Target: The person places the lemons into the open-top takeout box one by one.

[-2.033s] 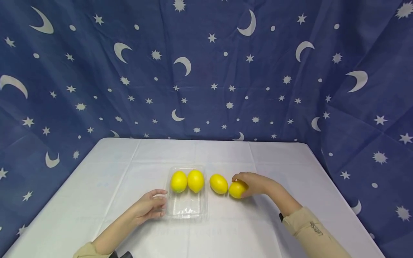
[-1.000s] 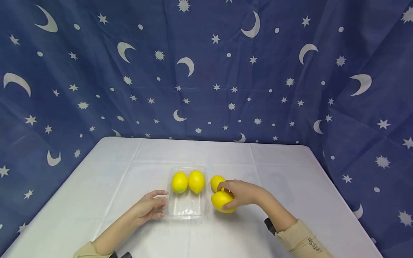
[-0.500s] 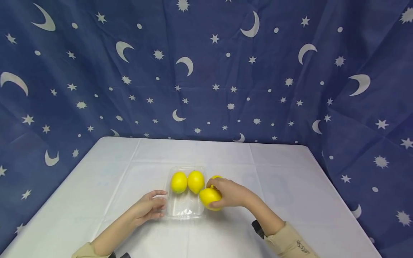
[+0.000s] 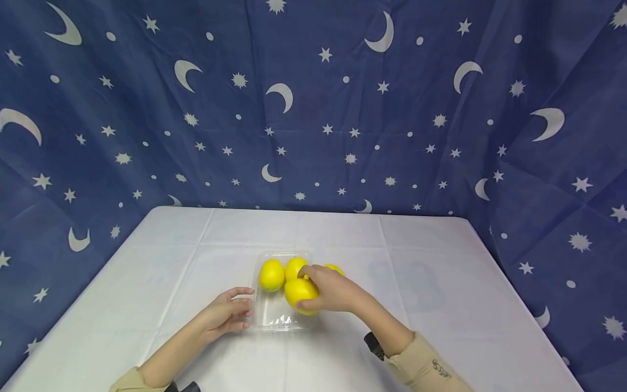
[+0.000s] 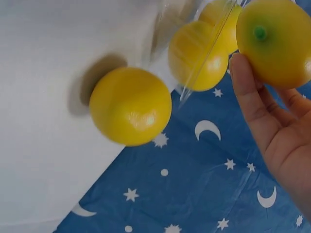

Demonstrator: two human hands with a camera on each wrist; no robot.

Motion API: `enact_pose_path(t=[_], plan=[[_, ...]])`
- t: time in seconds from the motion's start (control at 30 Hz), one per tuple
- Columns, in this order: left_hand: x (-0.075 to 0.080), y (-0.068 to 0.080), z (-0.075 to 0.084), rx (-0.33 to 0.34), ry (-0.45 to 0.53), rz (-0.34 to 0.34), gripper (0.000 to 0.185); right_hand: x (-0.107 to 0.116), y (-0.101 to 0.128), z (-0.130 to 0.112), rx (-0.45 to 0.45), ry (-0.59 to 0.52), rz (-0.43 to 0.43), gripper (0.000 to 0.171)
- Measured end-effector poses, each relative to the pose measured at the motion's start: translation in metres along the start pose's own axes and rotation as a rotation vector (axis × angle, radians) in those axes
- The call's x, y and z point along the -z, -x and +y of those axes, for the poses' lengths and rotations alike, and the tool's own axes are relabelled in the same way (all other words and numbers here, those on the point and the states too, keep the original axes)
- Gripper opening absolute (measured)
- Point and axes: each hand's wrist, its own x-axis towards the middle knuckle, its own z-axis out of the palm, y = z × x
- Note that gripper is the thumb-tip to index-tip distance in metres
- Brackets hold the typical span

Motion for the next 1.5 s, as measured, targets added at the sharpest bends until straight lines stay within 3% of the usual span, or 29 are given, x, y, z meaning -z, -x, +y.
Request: enact_pose_path(t=[0.5,1.0,1.3,1.5], plan=[[-0.001,-0.001,0.001,-0.004,0.017,-0.005,0.043,-0.018,-0.014,-0.002,-0.058,-0.119,0.038,0.044],[0.0,-0.001,0.0,-0.007,0.008,-0.014,0.045,-0.036,-0.026,-0.007,-0.198,-0.213,0.059,0.045],[0.003,-0.001,0.0,0.003,0.001,-0.011,0.045,-0.043,-0.031,-0.017,-0.2,-0.21,0.033,0.051],[0.002,0.0,0.0,-0.002,0.005,-0.012,0.044,-0.051,-0.032,-0.019,-0.202,-0.238,0.064,0.049]])
